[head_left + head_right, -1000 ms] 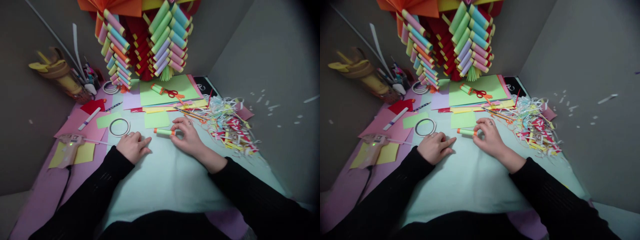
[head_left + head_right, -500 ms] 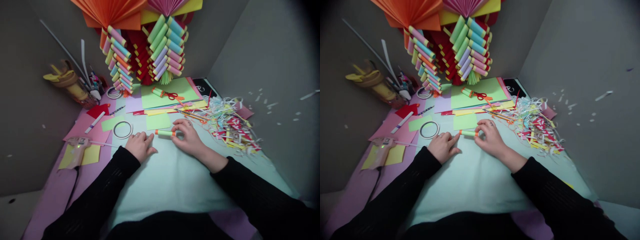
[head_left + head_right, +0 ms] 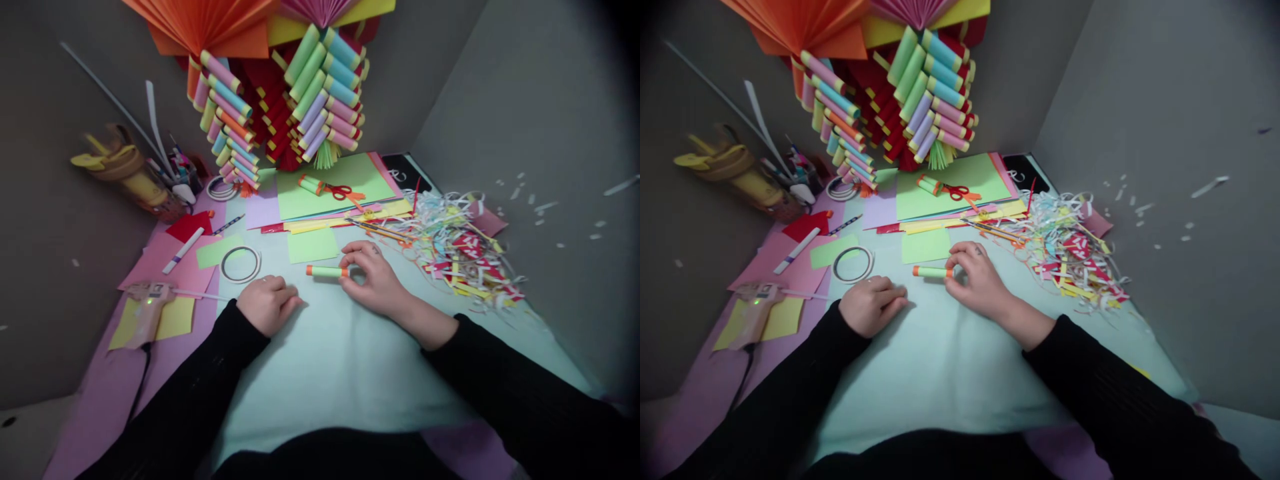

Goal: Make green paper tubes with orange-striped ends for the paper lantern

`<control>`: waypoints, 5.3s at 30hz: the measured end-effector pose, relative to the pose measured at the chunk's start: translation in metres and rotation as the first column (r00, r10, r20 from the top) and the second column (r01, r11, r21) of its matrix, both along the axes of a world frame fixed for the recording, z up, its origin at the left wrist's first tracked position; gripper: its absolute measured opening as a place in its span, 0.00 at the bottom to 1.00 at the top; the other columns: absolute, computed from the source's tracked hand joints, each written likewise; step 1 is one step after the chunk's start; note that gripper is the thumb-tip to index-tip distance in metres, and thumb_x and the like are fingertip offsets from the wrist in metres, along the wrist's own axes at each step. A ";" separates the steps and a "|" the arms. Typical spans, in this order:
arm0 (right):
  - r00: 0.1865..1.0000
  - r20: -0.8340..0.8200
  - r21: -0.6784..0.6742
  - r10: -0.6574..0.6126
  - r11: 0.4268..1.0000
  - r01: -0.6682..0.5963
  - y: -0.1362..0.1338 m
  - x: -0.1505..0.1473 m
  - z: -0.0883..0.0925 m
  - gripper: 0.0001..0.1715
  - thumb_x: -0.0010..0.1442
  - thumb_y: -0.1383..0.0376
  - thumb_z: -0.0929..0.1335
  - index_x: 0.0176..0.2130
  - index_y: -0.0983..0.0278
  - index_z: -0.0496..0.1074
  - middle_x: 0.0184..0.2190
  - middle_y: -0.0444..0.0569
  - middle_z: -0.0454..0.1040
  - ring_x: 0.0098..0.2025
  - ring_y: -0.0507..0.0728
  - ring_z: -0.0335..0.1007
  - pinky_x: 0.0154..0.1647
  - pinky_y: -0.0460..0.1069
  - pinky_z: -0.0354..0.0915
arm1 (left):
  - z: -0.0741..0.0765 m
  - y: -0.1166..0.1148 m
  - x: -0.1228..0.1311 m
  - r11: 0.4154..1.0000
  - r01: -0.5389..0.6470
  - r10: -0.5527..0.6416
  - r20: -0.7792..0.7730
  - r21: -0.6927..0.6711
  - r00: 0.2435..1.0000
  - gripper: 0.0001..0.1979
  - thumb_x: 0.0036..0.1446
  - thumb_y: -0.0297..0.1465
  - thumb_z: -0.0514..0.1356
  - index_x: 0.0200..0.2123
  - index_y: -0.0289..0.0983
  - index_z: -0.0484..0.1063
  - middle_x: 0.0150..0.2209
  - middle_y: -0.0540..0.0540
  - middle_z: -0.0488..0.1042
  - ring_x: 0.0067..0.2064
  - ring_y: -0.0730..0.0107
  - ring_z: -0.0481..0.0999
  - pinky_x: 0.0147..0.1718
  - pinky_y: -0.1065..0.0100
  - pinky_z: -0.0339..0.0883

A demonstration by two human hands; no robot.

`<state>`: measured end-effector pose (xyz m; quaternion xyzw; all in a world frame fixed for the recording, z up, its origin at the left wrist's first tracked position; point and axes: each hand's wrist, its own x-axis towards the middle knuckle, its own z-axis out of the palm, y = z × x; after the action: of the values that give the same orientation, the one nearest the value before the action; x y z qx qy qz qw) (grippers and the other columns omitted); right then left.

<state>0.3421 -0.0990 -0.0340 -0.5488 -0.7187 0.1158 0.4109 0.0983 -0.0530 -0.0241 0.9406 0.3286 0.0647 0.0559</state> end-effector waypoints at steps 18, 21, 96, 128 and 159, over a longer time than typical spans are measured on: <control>0.999 -0.042 0.005 -0.020 1.000 0.020 0.001 0.002 0.000 0.10 0.48 0.70 0.68 0.33 0.60 0.67 0.41 0.51 0.66 0.47 0.62 0.64 0.49 0.59 0.62 | 0.006 0.018 0.030 0.994 -0.105 0.100 -0.127 -0.033 0.987 0.10 0.60 0.29 0.53 0.32 0.37 0.74 0.33 0.44 0.73 0.38 0.62 0.72 0.34 0.65 0.64; 0.998 -0.054 0.004 -0.038 0.999 0.038 0.001 0.003 -0.001 0.09 0.48 0.70 0.68 0.33 0.60 0.67 0.42 0.51 0.66 0.46 0.62 0.65 0.49 0.59 0.62 | 0.006 0.019 0.031 0.998 -0.060 0.056 -0.155 -0.022 0.986 0.10 0.60 0.28 0.52 0.32 0.37 0.73 0.33 0.45 0.72 0.37 0.63 0.71 0.33 0.65 0.63; 1.000 -0.025 0.060 0.003 0.998 -0.002 0.000 0.007 0.004 0.09 0.49 0.70 0.68 0.34 0.61 0.67 0.41 0.52 0.66 0.45 0.61 0.65 0.48 0.59 0.63 | 0.000 0.029 -0.005 0.957 -0.285 0.288 0.206 -0.046 0.935 0.05 0.56 0.30 0.57 0.32 0.36 0.73 0.35 0.43 0.74 0.39 0.60 0.72 0.38 0.61 0.66; 0.999 -0.039 0.043 0.015 0.999 -0.014 0.000 0.008 0.004 0.09 0.49 0.71 0.68 0.33 0.60 0.67 0.41 0.51 0.66 0.45 0.61 0.65 0.47 0.58 0.63 | -0.007 0.022 0.009 0.979 0.013 0.034 0.225 -0.206 0.974 0.15 0.49 0.17 0.50 0.31 0.36 0.73 0.35 0.44 0.72 0.39 0.64 0.71 0.41 0.63 0.67; 0.997 -0.071 0.046 0.012 0.999 -0.009 -0.002 0.007 0.006 0.09 0.49 0.70 0.68 0.33 0.60 0.67 0.40 0.50 0.67 0.44 0.61 0.66 0.46 0.58 0.64 | -0.012 0.030 0.014 0.974 -0.026 0.076 0.219 -0.225 0.973 0.07 0.58 0.30 0.54 0.34 0.38 0.73 0.35 0.46 0.71 0.36 0.68 0.72 0.37 0.67 0.67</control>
<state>0.3488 -0.1006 -0.0284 -0.5311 -0.7089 0.1211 0.4480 0.1124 -0.0232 -0.0361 0.9062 0.3495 0.1357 0.1954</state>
